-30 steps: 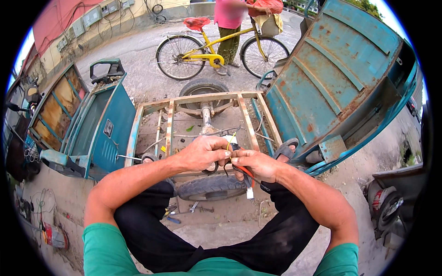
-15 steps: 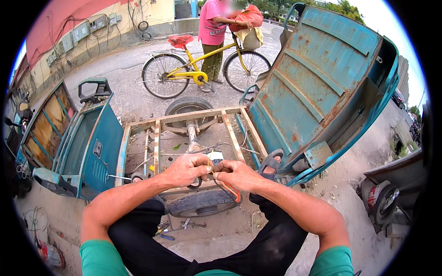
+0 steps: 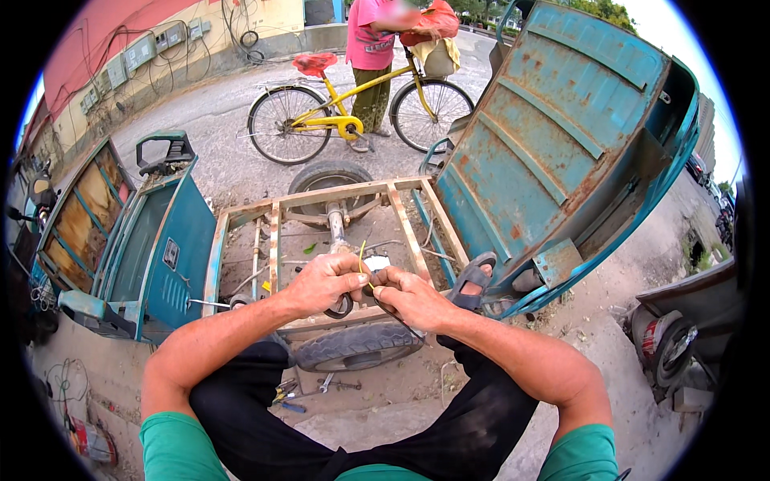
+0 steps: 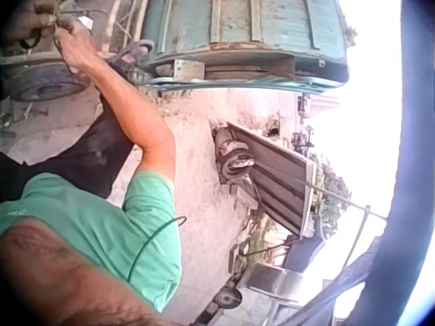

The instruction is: The person sits on the ground and works on the electrical wiring of a teal three-wheeled vehicle frame. They strip wire ends, twist connections, and wrap them with black electrical tape. A yellow bicycle and a bystander are visible nearby.

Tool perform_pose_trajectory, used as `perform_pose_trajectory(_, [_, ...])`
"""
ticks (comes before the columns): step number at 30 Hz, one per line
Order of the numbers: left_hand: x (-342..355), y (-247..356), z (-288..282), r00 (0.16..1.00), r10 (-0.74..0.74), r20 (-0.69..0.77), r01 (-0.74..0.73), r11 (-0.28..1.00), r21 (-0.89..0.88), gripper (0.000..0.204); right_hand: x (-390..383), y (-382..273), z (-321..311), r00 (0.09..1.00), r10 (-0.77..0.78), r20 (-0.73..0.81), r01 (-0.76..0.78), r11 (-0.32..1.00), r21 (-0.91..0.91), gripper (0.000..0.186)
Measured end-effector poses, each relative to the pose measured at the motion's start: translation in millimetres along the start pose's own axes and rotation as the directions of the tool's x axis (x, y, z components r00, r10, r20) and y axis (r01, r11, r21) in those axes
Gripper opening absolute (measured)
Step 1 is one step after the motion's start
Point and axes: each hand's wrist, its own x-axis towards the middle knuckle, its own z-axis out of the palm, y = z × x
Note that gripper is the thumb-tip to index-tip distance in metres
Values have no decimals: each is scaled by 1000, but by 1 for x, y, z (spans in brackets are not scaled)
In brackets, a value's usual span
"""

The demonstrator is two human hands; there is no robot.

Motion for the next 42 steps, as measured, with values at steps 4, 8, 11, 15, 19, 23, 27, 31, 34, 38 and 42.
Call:
perform_pose_trajectory(4, [1,-2,-1,1000,-4,-19,4,1000,-2,20,4,6,3,998,-52,-24,52,998,-33,28])
perform_pose_trajectory(8, [0,3,0,1000,-4,-16,5,999,44,20,9,11,3,997,-13,76,5,995,98,27])
perform_pose_trajectory(11, [0,1,0,1000,8,-18,-7,998,59,20,3,3,6,999,-22,38,18,995,99,29])
perform_pose_trajectory(15, [0,7,1,1000,10,-8,-10,999,42,20,6,6,3,997,-4,71,-4,994,111,30])
perform_pose_trajectory(19, [1,0,0,1000,1,-14,-1,999,46,19,3,2,7,992,10,123,-38,973,226,27])
perform_pose_trajectory(23, [-2,-1,1,999,-47,-20,47,999,-12,19,0,-5,8,980,88,181,-127,966,223,26])
perform_pose_trajectory(27, [2,-1,1,998,-56,-23,54,995,-81,19,11,18,4,966,44,253,-123,945,303,24])
perform_pose_trajectory(31, [4,-4,-2,997,-52,-48,46,991,-122,20,8,11,3,992,-21,124,6,993,116,35])
perform_pose_trajectory(34, [3,2,-5,996,-70,-56,58,980,-191,21,2,-1,5,982,-189,-28,181,966,-186,45])
perform_pose_trajectory(38, [1,1,-8,992,-111,-64,91,963,-252,19,4,9,8,956,-275,-105,224,911,-345,49])
perform_pose_trajectory(42, [6,0,-7,982,-157,-106,106,919,-380,31,-2,-11,4,993,-44,-106,14,963,-269,45])
